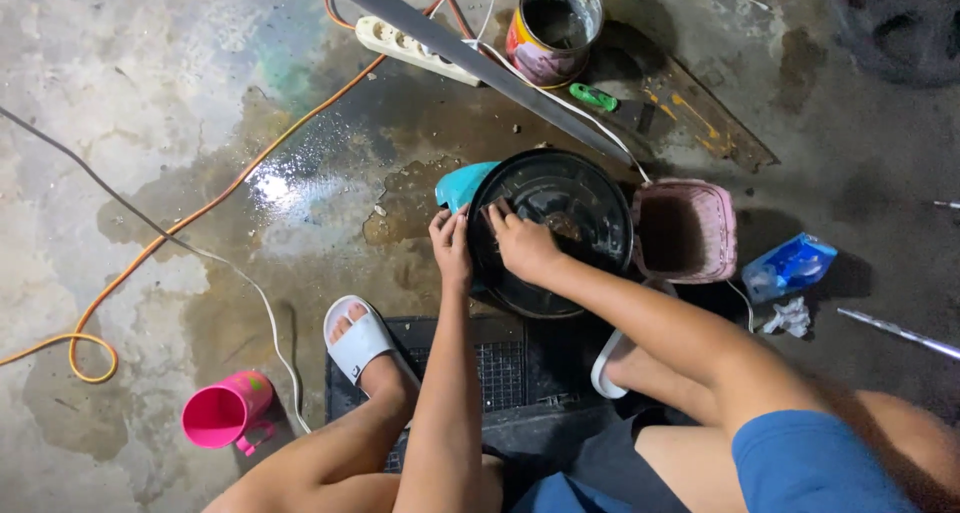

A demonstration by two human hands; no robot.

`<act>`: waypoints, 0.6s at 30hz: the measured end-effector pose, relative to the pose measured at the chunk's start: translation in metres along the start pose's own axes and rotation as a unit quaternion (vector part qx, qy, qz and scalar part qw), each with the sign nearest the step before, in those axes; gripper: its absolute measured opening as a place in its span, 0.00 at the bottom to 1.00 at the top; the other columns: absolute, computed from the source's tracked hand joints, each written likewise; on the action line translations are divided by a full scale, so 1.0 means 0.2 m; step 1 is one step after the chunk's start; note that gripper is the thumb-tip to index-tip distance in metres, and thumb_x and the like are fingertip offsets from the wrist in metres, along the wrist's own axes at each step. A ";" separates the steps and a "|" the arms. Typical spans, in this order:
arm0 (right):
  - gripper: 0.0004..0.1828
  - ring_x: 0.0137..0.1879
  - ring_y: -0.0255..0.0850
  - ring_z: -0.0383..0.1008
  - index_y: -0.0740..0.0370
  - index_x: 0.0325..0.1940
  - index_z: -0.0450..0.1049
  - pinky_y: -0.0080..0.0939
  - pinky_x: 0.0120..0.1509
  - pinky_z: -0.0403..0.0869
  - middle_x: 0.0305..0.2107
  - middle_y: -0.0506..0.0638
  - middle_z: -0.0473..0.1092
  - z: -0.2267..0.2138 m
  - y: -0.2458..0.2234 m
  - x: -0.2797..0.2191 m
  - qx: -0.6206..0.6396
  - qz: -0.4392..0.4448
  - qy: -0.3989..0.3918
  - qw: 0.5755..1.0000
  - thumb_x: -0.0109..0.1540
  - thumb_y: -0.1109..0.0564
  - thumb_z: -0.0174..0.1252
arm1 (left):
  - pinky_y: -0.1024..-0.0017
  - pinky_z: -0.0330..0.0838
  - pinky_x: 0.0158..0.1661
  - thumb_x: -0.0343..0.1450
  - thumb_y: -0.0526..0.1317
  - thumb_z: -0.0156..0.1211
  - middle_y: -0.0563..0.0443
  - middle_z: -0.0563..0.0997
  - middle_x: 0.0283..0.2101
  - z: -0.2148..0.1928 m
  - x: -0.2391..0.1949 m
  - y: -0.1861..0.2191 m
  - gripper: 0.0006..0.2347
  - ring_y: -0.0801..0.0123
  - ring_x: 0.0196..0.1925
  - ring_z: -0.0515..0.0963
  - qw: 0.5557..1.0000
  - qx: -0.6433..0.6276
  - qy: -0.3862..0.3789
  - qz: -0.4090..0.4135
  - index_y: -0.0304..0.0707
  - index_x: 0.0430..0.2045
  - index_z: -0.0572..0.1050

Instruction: The person scrubs the inside of a black circular appliance part with a sponge. They then flip the part over and continue scrubbing the exterior surface with the same sponge.

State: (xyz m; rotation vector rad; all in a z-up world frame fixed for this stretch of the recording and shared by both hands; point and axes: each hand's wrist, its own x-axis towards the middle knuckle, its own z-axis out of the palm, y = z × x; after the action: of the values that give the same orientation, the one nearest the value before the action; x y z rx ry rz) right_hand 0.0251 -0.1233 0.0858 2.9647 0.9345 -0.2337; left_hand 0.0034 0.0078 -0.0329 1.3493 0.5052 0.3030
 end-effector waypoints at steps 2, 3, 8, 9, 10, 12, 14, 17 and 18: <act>0.33 0.37 0.54 0.78 0.67 0.75 0.58 0.58 0.36 0.79 0.37 0.58 0.72 -0.08 -0.01 0.02 -0.005 -0.017 -0.025 1.000 0.65 0.57 0.48 | 0.53 0.56 0.68 0.75 0.45 0.59 0.42 0.66 0.59 0.01 -0.01 0.03 0.11 0.51 0.67 0.65 1.000 0.010 -0.007 0.009 0.55 0.50 0.83; 0.33 0.37 0.54 0.78 0.67 0.75 0.58 0.58 0.36 0.79 0.37 0.58 0.72 -0.06 -0.02 -0.02 -0.007 -0.024 -0.024 0.999 0.65 0.57 0.48 | 0.53 0.56 0.68 0.75 0.45 0.59 0.42 0.66 0.59 0.02 -0.01 0.05 0.11 0.51 0.67 0.65 1.000 0.009 -0.001 0.011 0.55 0.50 0.83; 0.26 0.34 0.45 0.77 0.59 0.63 0.71 0.45 0.31 0.77 0.30 0.50 0.73 0.07 0.10 0.00 -0.039 -0.166 -0.044 0.984 0.62 0.51 0.50 | 0.57 0.62 0.65 0.75 0.43 0.58 0.49 0.69 0.56 0.02 -0.04 0.11 0.10 0.55 0.64 0.72 0.996 0.082 0.022 0.033 0.62 0.48 0.83; 0.26 0.34 0.45 0.77 0.59 0.63 0.71 0.45 0.31 0.77 0.30 0.50 0.73 0.04 0.15 0.06 -0.037 -0.176 -0.043 0.983 0.62 0.51 0.50 | 0.57 0.62 0.65 0.75 0.43 0.58 0.49 0.69 0.56 0.02 -0.03 0.13 0.10 0.55 0.64 0.72 0.995 0.083 0.031 0.033 0.62 0.48 0.83; 0.29 0.34 0.46 0.76 0.61 0.65 0.70 0.46 0.31 0.75 0.29 0.50 0.72 0.01 0.19 0.11 -0.103 -0.177 0.012 0.979 0.60 0.53 0.52 | 0.57 0.63 0.65 0.75 0.43 0.57 0.49 0.70 0.56 0.02 -0.04 0.14 0.10 0.56 0.63 0.72 0.995 0.087 0.031 0.030 0.63 0.47 0.83; 0.31 0.35 0.47 0.74 0.63 0.66 0.69 0.46 0.31 0.74 0.29 0.51 0.71 0.00 0.24 0.16 -0.164 -0.179 0.071 0.967 0.58 0.54 0.54 | 0.57 0.64 0.64 0.75 0.43 0.56 0.50 0.70 0.56 0.03 -0.04 0.15 0.10 0.56 0.63 0.73 0.995 0.092 0.034 0.030 0.64 0.47 0.83; 0.26 0.38 0.51 0.70 0.66 0.59 0.73 0.46 0.33 0.68 0.33 0.56 0.69 0.04 0.24 0.15 -0.160 -0.293 0.110 0.936 0.56 0.58 0.53 | 0.58 0.65 0.63 0.76 0.43 0.56 0.51 0.71 0.55 0.03 -0.03 0.15 0.10 0.57 0.62 0.74 0.994 0.102 0.040 0.031 0.62 0.46 0.83; 0.22 0.49 0.55 0.72 0.63 0.56 0.75 0.49 0.47 0.73 0.45 0.61 0.72 0.05 0.26 0.12 -0.132 -0.354 0.084 0.922 0.57 0.59 0.55 | 0.52 0.59 0.66 0.77 0.43 0.54 0.43 0.67 0.57 -0.01 0.00 0.04 0.11 0.49 0.66 0.69 0.995 0.095 -0.013 0.039 0.62 0.51 0.81; 0.22 0.49 0.55 0.72 0.63 0.56 0.75 0.49 0.47 0.73 0.45 0.61 0.72 0.03 0.29 0.16 -0.127 -0.357 0.089 0.921 0.57 0.59 0.55 | 0.52 0.59 0.66 0.77 0.43 0.54 0.43 0.67 0.57 -0.04 -0.01 0.09 0.11 0.49 0.66 0.69 0.994 0.101 -0.008 0.041 0.62 0.51 0.81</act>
State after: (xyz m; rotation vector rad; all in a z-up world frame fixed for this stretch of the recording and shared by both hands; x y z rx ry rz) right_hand 0.0837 -0.1530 0.0732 2.3158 1.8754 0.1472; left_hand -0.0007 0.0180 -0.0154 1.5700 0.4767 0.3148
